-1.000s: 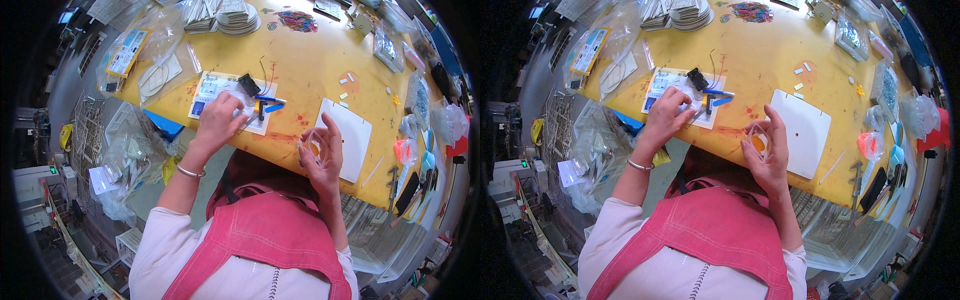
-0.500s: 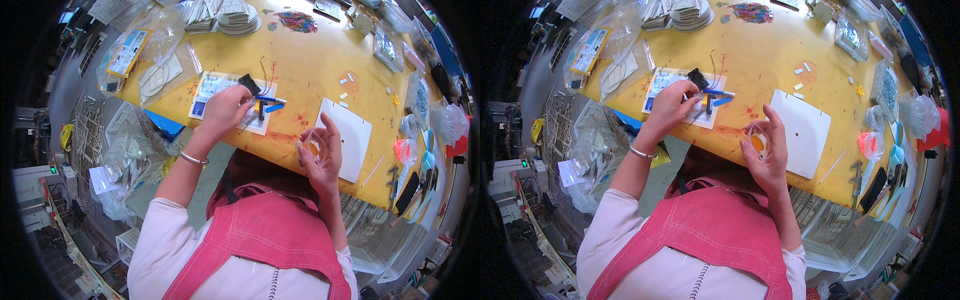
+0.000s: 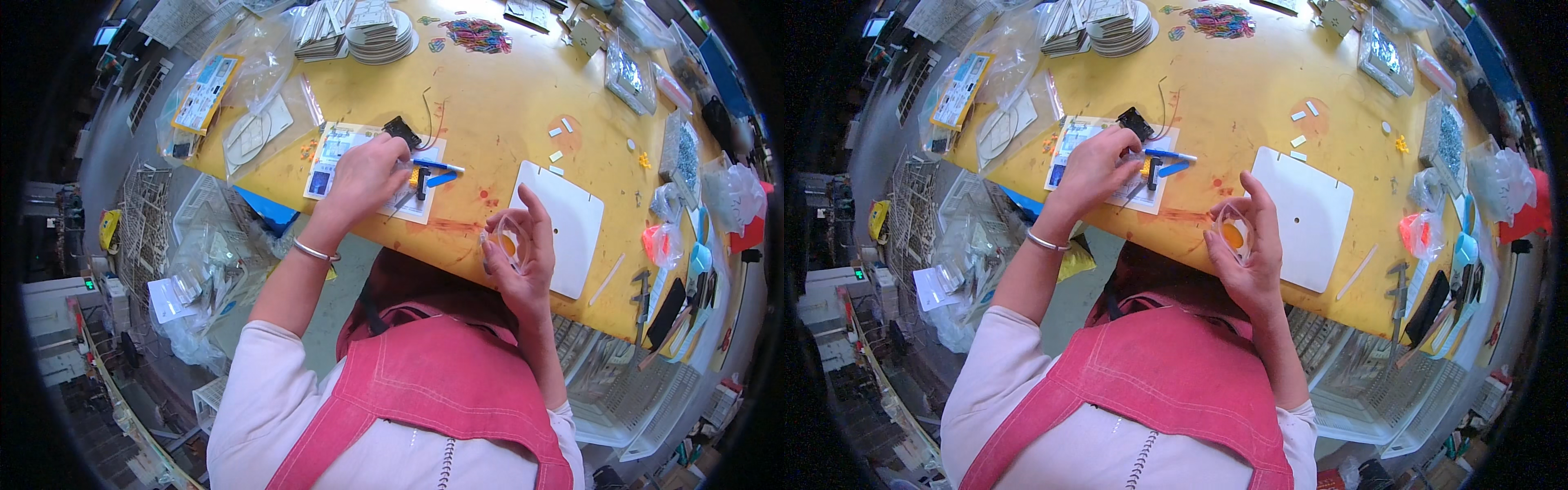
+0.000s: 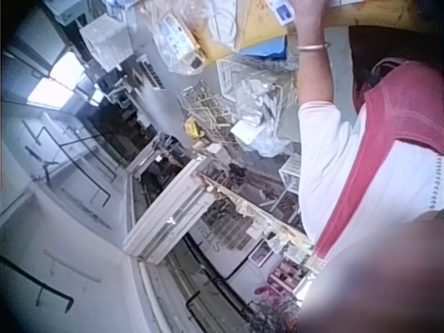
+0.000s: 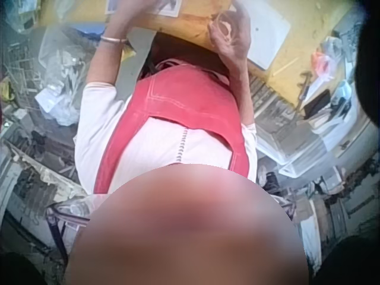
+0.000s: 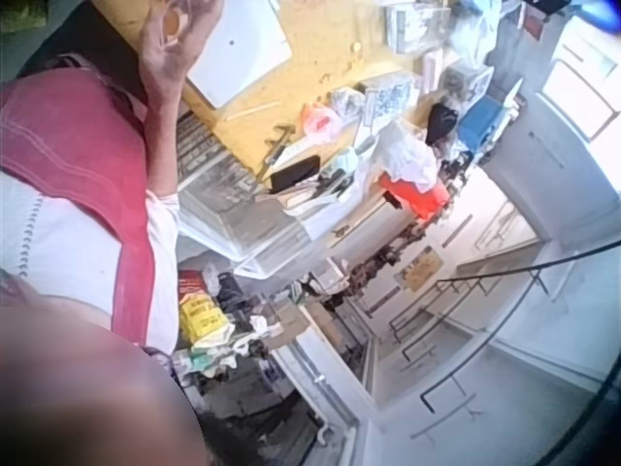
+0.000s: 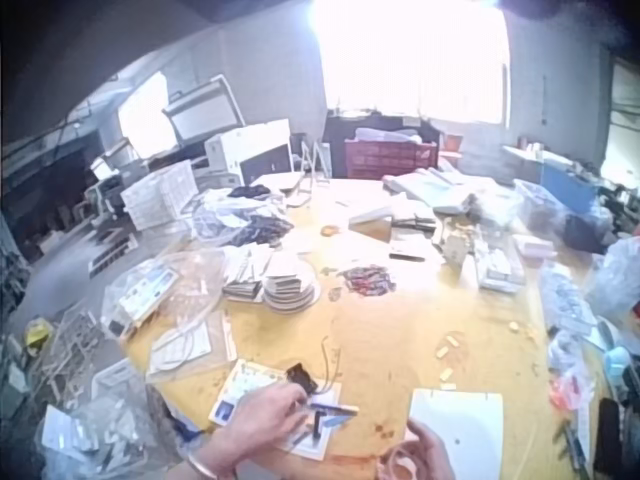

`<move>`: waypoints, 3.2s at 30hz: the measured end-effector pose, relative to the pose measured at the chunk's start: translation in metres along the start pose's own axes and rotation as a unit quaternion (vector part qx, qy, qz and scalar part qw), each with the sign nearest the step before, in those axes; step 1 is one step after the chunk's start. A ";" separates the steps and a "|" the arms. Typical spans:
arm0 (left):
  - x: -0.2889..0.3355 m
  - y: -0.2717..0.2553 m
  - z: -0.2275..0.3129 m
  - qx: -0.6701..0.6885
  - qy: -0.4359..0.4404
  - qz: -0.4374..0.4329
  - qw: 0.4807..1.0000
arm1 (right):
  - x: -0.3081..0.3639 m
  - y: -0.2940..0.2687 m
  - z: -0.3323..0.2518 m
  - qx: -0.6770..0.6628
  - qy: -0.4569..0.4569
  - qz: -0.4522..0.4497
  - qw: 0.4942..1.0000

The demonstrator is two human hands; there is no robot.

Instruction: The person assembles small electronic components on a cluttered workbench. They handle plastic bags, wires, and small parts, using a soldering iron to connect components on a circuit board. The person moves items around the table and places parts into containers.

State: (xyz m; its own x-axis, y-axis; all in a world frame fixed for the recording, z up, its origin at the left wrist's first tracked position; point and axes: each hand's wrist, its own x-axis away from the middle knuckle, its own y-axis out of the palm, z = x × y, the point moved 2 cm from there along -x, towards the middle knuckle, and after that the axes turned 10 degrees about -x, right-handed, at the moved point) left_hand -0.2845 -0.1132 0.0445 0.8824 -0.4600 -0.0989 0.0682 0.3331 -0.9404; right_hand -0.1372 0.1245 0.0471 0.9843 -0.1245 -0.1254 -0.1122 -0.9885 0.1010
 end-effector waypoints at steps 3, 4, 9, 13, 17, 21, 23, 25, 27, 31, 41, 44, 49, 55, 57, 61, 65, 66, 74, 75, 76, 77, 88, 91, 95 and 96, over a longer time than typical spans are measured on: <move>-0.004 0.002 -0.003 0.011 -0.009 -0.011 1.000 | 0.000 0.000 -0.001 -0.004 0.007 0.006 1.000; -0.005 0.003 -0.004 0.017 -0.006 -0.004 1.000 | 0.000 0.000 -0.001 -0.004 0.008 0.006 1.000; -0.003 0.007 -0.007 0.079 0.002 0.018 0.997 | 0.000 0.000 0.001 -0.013 0.007 0.004 1.000; 0.000 -0.002 -0.002 0.122 -0.012 0.019 0.992 | -0.002 0.002 0.001 -0.007 -0.011 -0.013 1.000; 0.004 -0.034 0.018 0.188 0.008 0.004 0.982 | -0.003 0.006 0.001 0.002 -0.032 -0.038 0.999; 0.019 -0.063 0.066 0.222 0.183 0.006 0.958 | -0.004 0.008 -0.002 0.022 -0.033 -0.070 0.997; 0.017 -0.067 0.088 0.204 0.273 0.025 0.940 | -0.004 0.009 -0.005 0.040 -0.031 -0.079 0.996; 0.014 -0.069 0.103 0.154 0.338 0.010 0.928 | -0.002 0.009 -0.009 0.042 -0.019 -0.085 0.995; 0.010 -0.065 0.114 0.137 0.376 0.021 0.916 | -0.001 0.009 -0.012 0.049 -0.019 -0.091 0.994; 0.004 -0.055 0.121 0.136 0.419 0.016 0.898 | 0.000 0.007 -0.012 0.056 -0.018 -0.097 0.994; 0.002 -0.055 0.101 0.344 0.287 -0.064 0.892 | -0.003 0.010 -0.007 0.010 -0.027 -0.114 0.993; 0.006 -0.051 0.098 0.349 0.263 -0.069 0.897 | -0.002 0.009 -0.005 -0.018 0.005 -0.116 0.993; 0.005 -0.067 0.033 0.320 0.076 0.039 0.944 | -0.004 0.006 -0.004 -0.012 -0.029 -0.095 0.995; 0.001 -0.046 -0.038 0.055 -0.030 -0.035 0.997 | -0.007 0.003 -0.005 -0.042 -0.019 -0.067 0.997; 0.002 -0.030 -0.037 0.034 0.005 0.010 0.999 | -0.009 0.004 -0.004 -0.041 -0.018 -0.075 0.996; -0.002 -0.015 -0.037 -0.014 0.000 -0.005 1.000 | -0.008 0.005 -0.003 -0.040 -0.017 -0.082 0.996; -0.008 -0.013 -0.040 0.001 0.004 -0.012 1.000 | -0.007 0.003 -0.003 -0.027 -0.016 -0.081 0.996; -0.008 -0.013 -0.041 0.016 -0.009 -0.023 1.000 | -0.007 0.003 -0.003 -0.030 -0.011 -0.078 0.996; 0.010 -0.048 0.011 0.310 0.024 0.018 0.950 | -0.007 0.008 -0.002 -0.041 -0.012 -0.083 0.996; 0.015 -0.052 0.028 0.298 0.065 0.030 0.952 | -0.007 0.009 -0.001 -0.039 -0.010 -0.085 0.996; 0.019 -0.055 0.044 0.288 0.110 0.046 0.950 | -0.007 0.009 -0.001 -0.038 -0.005 -0.086 0.996; 0.022 -0.057 0.059 0.276 0.154 0.063 0.947 | -0.007 0.010 -0.001 -0.038 -0.001 -0.088 0.995; 0.031 -0.039 0.086 0.300 0.175 0.071 0.935 | -0.003 0.006 -0.004 -0.006 -0.016 -0.078 0.997; 0.032 -0.042 0.044 0.236 0.016 0.127 0.963 | -0.002 -0.002 -0.004 -0.046 -0.025 -0.059 0.997; 0.038 -0.028 0.016 0.179 -0.010 0.109 0.978 | -0.009 -0.016 0.000 -0.245 0.084 0.005 0.966; 0.040 -0.023 0.013 0.184 -0.014 0.104 0.977 | -0.010 -0.019 -0.002 -0.245 0.075 0.017 0.967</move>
State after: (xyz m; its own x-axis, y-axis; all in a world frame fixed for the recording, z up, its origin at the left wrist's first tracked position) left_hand -0.2441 -0.1286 0.0663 0.9068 -0.3297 -0.2627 0.0440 0.6938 -0.7189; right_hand -0.1451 0.1449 0.0481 0.9940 -0.1063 0.0265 -0.1027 -0.8210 0.5616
